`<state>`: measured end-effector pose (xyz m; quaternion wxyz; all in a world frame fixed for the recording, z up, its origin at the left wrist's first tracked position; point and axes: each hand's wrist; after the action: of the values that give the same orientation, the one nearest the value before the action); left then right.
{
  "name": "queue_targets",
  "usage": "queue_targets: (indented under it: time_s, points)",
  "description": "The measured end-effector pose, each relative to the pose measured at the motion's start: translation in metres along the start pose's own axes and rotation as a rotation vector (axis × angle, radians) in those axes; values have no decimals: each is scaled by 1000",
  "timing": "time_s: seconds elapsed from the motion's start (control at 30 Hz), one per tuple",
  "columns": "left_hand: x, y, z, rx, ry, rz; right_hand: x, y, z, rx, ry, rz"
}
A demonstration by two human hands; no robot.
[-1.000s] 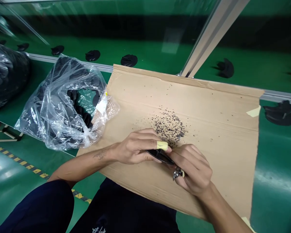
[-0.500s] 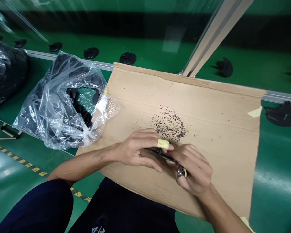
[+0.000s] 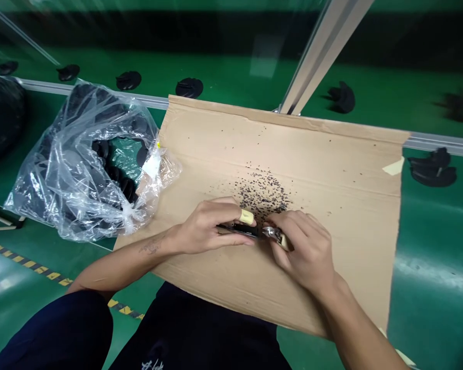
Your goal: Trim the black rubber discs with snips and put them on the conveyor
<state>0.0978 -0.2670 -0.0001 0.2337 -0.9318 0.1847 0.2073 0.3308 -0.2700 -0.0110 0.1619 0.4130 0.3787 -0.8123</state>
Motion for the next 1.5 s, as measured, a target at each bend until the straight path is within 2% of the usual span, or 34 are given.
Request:
queue_targets:
  time_s: [0.27,0.53,0.63,0.77,0.97,1.1,1.23,1.33,1.4,1.5]
  points:
    - [2,2,3,60,-18,11,1,1,2,-4,32,76]
    - [5,-2,4,152,48,73,-3,3,2,-22,-48,155]
    - [6,0,5,135,30,80,-4,4,1,-7,-9,169]
    - [4,0,4,79,-45,29,-2,3,1,38,112,142]
    - [6,0,4,98,-102,60,-1,3,1,79,156,172]
    - [8,0,6,62,-101,-36,0,3,1,149,74,115]
    - [7,1,5,-17,-22,-168,-5,-3,4,188,-277,26]
    - [8,3,5,-17,19,-177,-7,-5,8,136,-367,-18]
    - [10,4,7,41,-34,-137,-6,-4,9,52,-245,-35]
    - [11,4,11,136,-232,-68,-3,-1,10,-97,9,-27]
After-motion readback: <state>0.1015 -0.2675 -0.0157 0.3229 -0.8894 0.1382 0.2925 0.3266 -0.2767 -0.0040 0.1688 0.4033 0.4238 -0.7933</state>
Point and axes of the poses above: each hand's wrist, its own y-axis away from the middle knuckle, its own x-axis out of the palm, z = x × y, and after that the axes turned 5 degrees about -x, right-handed
